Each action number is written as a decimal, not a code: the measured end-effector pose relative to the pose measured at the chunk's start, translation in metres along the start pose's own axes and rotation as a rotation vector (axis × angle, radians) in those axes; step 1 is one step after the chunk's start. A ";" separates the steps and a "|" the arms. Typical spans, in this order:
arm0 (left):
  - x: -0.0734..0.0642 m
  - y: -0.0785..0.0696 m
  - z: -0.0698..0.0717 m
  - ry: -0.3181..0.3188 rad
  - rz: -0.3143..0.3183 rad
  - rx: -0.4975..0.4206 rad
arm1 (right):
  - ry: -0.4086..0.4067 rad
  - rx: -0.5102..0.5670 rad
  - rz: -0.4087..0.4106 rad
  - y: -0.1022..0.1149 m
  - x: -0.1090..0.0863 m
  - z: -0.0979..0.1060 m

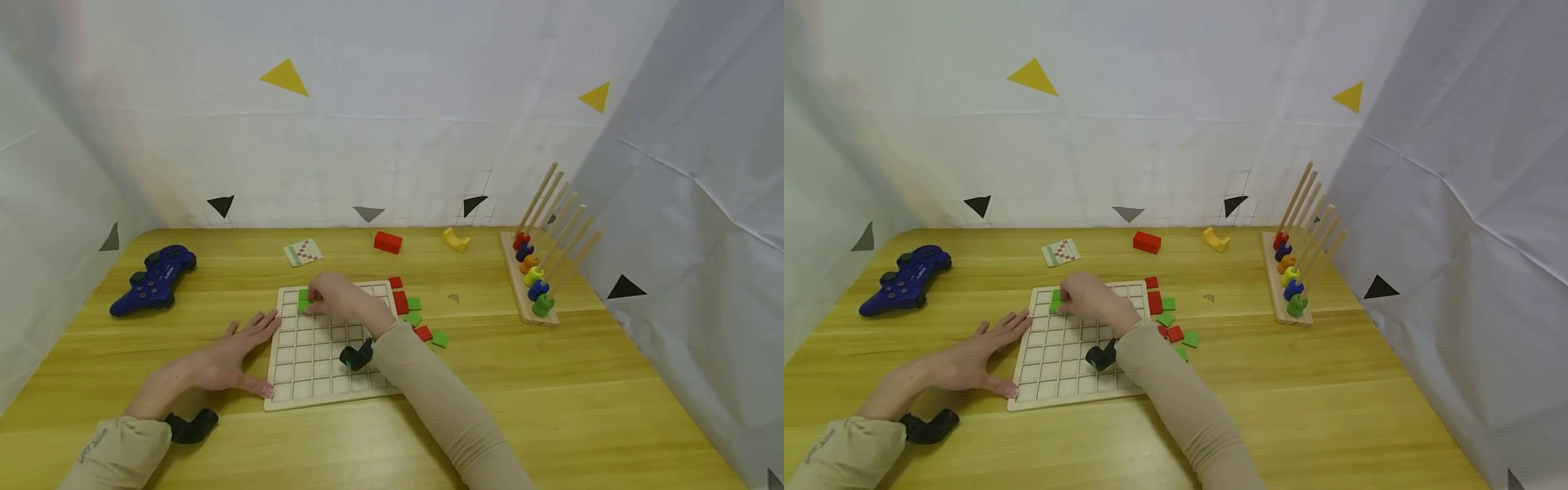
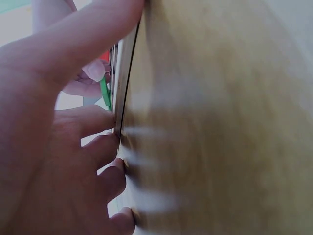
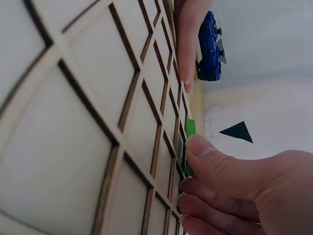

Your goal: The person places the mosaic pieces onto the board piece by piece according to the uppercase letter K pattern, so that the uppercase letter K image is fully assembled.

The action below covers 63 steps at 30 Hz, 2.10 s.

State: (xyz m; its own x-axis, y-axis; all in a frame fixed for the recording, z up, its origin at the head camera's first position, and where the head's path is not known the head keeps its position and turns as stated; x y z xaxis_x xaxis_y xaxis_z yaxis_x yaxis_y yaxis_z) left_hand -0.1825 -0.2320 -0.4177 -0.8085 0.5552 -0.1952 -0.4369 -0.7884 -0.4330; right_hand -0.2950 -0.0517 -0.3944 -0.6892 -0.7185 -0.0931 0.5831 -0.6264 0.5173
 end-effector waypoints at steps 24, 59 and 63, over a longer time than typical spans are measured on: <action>0.000 -0.002 0.002 0.003 0.005 0.001 | -0.025 0.035 -0.008 -0.005 0.001 -0.004; -0.001 -0.001 0.001 -0.004 -0.002 -0.002 | 0.031 0.019 -0.039 0.006 -0.005 0.000; 0.000 -0.001 0.001 0.006 -0.001 0.000 | 0.050 0.005 -0.029 0.009 -0.007 0.004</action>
State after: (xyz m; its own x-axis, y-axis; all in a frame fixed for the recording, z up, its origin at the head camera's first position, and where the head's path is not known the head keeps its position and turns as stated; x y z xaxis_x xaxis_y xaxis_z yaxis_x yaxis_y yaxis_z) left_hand -0.1822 -0.2313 -0.4163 -0.8056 0.5575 -0.2006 -0.4374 -0.7880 -0.4334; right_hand -0.2861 -0.0511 -0.3855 -0.6831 -0.7147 -0.1504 0.5612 -0.6454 0.5182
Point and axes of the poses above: each hand's wrist, its own x-axis towards the middle knuckle, its own z-axis out of the back of the hand, y = z × x, the point moved 4 cm from there along x, towards the middle knuckle, and after that the axes turned 11 degrees about x, right-handed, at the moved point
